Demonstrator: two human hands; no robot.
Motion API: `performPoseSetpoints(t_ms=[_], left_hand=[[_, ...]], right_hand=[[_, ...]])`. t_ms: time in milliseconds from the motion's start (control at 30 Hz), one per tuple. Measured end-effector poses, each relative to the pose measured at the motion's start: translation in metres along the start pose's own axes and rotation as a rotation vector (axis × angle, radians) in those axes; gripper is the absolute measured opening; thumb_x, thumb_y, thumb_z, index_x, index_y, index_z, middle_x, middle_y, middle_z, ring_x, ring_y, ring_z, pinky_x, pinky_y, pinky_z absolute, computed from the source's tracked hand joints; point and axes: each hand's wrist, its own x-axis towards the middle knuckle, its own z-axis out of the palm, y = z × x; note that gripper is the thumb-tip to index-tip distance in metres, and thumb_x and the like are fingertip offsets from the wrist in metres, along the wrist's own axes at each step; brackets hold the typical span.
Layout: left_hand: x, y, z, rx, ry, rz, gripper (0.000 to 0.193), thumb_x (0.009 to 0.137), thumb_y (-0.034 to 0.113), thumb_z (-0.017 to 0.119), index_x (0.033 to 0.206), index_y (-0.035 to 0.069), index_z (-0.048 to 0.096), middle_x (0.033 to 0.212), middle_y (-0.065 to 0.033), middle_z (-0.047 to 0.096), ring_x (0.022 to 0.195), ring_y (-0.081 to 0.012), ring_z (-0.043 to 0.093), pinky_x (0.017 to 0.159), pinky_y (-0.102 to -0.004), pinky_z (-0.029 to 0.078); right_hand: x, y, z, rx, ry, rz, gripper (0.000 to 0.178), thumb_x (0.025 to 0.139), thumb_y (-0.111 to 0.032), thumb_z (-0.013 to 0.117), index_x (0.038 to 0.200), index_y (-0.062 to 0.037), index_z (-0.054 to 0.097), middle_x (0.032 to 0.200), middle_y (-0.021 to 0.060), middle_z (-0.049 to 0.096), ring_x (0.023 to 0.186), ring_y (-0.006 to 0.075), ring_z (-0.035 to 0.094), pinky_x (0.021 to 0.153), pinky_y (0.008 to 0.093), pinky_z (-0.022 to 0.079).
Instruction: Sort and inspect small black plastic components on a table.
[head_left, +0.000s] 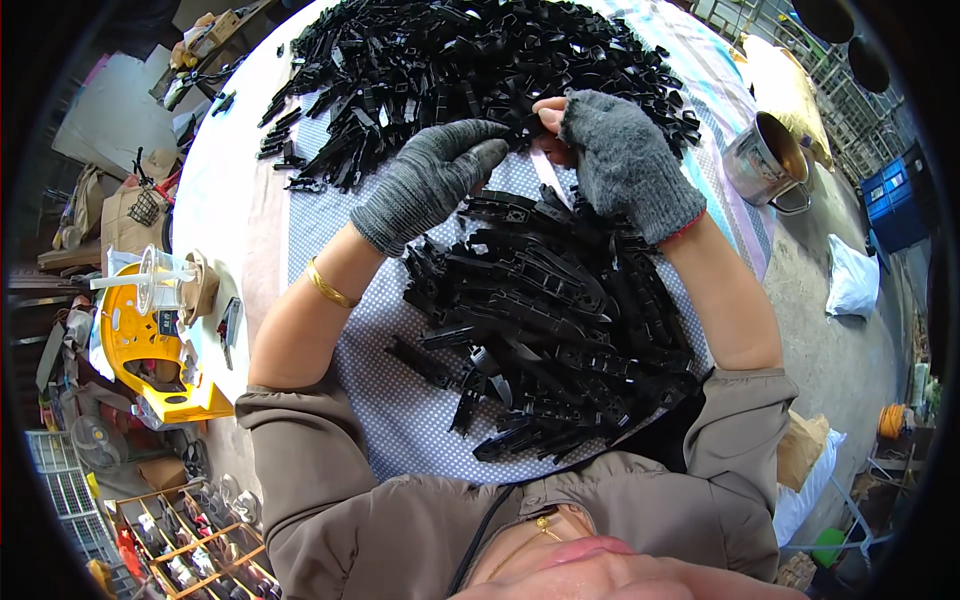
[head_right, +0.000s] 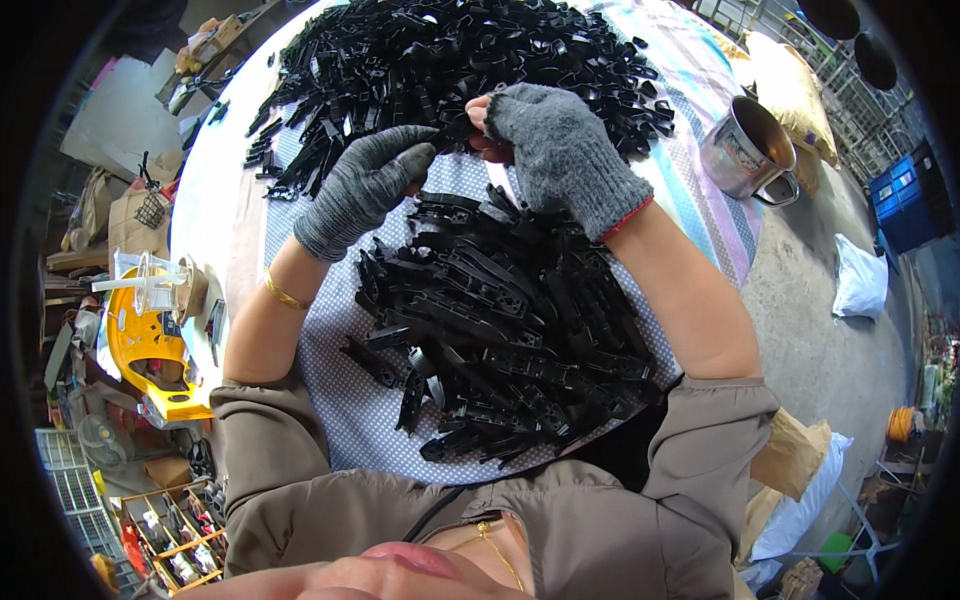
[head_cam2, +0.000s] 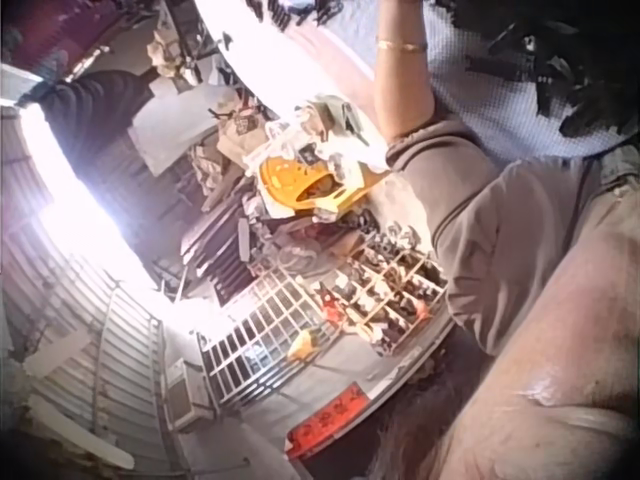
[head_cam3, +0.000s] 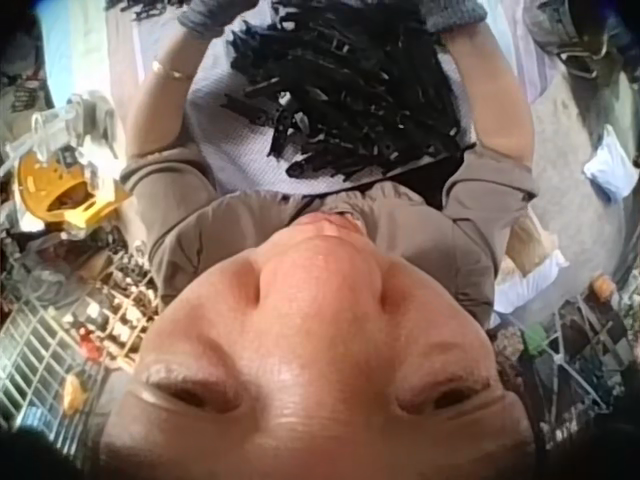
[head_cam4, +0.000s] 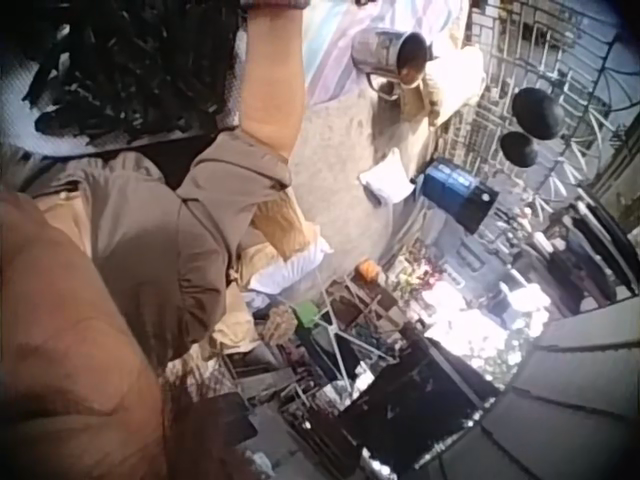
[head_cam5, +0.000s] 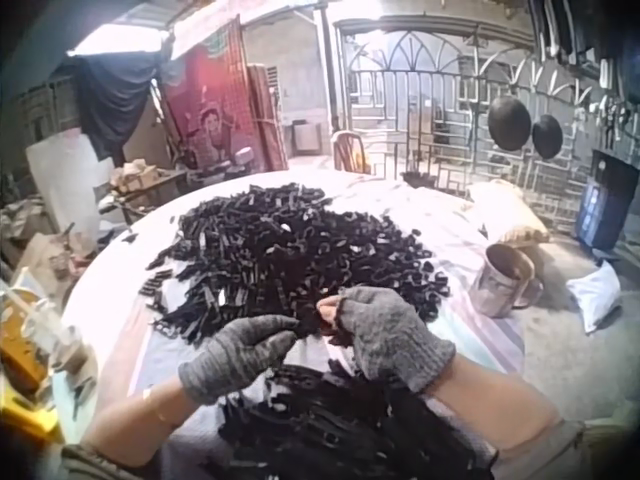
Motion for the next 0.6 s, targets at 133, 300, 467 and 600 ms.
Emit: performPoseSetpoints(t_ms=[133,300,467,600], left_hand=[[0.001,0.007,-0.004,0.136,-0.018,-0.03,0.03,0.087,0.025,0.056,0.106,0.002,0.06,0.071,-0.0019,0.059,0.063,-0.0065,0.049,0.059,-0.0225,0.043],[-0.006,0.006,-0.009,0.022,-0.102,-0.007,0.027,0.087,0.025,0.056,0.102,0.003,0.062,0.071,-0.002,0.059,0.062,-0.0084,0.049,0.059,-0.0237,0.044],[-0.005,0.015,0.024,0.084,-0.166,0.355,0.024,0.088,0.022,0.053,0.098,0.002,0.061,0.08,-0.0082,0.061,0.071,-0.0185,0.056,0.065,-0.0326,0.047],[-0.019,0.022,0.024,0.302,-0.115,0.413,0.022,0.086,0.021,0.055,0.095,0.002,0.061,0.084,-0.0123,0.059,0.076,-0.0272,0.059,0.068,-0.035,0.048]], right_hand=[[-0.004,0.005,0.004,-0.061,-0.003,-0.151,0.018,0.084,-0.002,0.056,0.101,-0.0022,0.062,0.085,0.0097,0.06,0.08,0.0158,0.062,0.068,0.0248,0.053],[0.005,-0.025,-0.009,0.511,-0.121,0.405,0.019,0.086,-0.012,0.056,0.099,0.0003,0.061,0.086,0.0111,0.06,0.079,0.0179,0.063,0.069,0.0262,0.054],[0.004,-0.028,0.002,0.464,-0.188,0.163,0.057,0.089,-0.052,0.039,0.1,0.0002,0.06,0.091,0.0113,0.062,0.088,0.0173,0.061,0.081,0.0295,0.05],[0.003,-0.06,0.016,0.696,-0.091,0.463,0.06,0.09,-0.052,0.034,0.098,0.0026,0.059,0.09,0.0106,0.062,0.087,0.0164,0.061,0.086,0.0313,0.048]])
